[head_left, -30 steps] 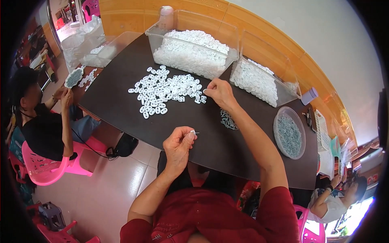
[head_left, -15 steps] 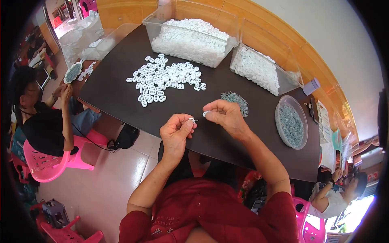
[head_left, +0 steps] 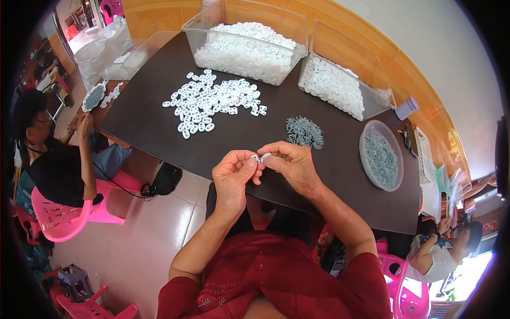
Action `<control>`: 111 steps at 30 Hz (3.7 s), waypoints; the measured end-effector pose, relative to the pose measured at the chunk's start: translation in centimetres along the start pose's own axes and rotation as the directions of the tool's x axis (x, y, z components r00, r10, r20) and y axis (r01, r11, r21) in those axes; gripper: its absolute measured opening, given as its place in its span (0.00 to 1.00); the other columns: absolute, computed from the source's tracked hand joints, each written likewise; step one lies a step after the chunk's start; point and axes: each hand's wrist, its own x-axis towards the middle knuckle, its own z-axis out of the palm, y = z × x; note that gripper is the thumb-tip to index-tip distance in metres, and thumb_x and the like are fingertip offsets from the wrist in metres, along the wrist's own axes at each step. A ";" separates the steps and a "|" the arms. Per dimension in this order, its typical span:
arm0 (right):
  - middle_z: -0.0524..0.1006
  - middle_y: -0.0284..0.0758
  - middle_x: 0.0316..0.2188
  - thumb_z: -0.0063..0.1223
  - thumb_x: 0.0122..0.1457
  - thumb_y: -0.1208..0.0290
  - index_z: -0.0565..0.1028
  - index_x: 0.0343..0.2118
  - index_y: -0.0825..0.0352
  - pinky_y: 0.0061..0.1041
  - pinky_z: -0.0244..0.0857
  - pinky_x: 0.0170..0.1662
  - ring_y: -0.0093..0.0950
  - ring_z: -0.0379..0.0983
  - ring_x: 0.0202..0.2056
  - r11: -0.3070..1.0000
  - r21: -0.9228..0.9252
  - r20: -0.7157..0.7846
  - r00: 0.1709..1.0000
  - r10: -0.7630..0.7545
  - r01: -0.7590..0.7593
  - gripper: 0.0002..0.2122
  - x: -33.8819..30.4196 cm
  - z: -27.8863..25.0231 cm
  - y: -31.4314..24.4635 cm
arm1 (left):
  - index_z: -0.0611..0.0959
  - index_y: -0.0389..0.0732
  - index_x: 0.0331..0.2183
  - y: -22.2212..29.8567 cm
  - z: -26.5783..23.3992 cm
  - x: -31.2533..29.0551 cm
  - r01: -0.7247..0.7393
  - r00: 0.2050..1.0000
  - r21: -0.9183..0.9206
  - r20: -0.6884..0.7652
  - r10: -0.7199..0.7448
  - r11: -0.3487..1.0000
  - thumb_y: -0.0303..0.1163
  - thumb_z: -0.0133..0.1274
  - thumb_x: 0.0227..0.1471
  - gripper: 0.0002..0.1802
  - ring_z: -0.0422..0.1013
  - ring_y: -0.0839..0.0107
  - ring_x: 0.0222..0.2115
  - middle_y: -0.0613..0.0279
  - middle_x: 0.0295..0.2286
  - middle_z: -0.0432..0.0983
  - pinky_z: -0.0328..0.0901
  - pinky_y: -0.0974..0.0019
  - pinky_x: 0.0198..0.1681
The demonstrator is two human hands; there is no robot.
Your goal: Manually assembling small plastic components by inserting grey pins into white plastic bases at a workshop table.
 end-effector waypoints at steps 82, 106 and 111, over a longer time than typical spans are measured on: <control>0.73 0.31 0.26 0.50 0.52 0.81 0.77 0.33 0.71 0.17 0.62 0.33 0.18 0.69 0.29 0.967 -0.240 -0.174 0.977 -0.125 0.081 0.06 -1.0 1.1 1.1 | 0.76 0.35 0.35 -0.9 0.1 -1.8 -0.033 0.995 0.378 -0.075 0.066 0.925 0.24 0.50 0.52 0.07 0.67 0.84 0.22 0.66 0.25 0.75 0.62 0.81 0.23; 0.71 0.32 0.26 0.48 0.53 0.82 0.73 0.33 0.71 0.17 0.64 0.29 0.18 0.69 0.25 0.997 -0.069 -0.201 0.978 -0.049 0.036 0.05 -1.4 1.2 1.3 | 0.75 0.31 0.42 -0.8 0.9 -1.2 0.005 1.000 0.174 -0.016 -0.002 0.985 0.22 0.49 0.52 0.13 0.69 0.80 0.23 0.63 0.25 0.75 0.64 0.79 0.24; 0.72 0.33 0.27 0.51 0.50 0.82 0.74 0.33 0.70 0.18 0.64 0.29 0.20 0.68 0.25 0.978 -0.185 -0.178 0.975 -0.132 0.099 0.07 -1.6 1.5 0.7 | 0.75 0.29 0.41 -1.1 0.6 -0.8 -0.036 0.998 0.103 -0.048 0.041 0.994 0.20 0.49 0.51 0.13 0.69 0.78 0.22 0.60 0.26 0.75 0.64 0.77 0.23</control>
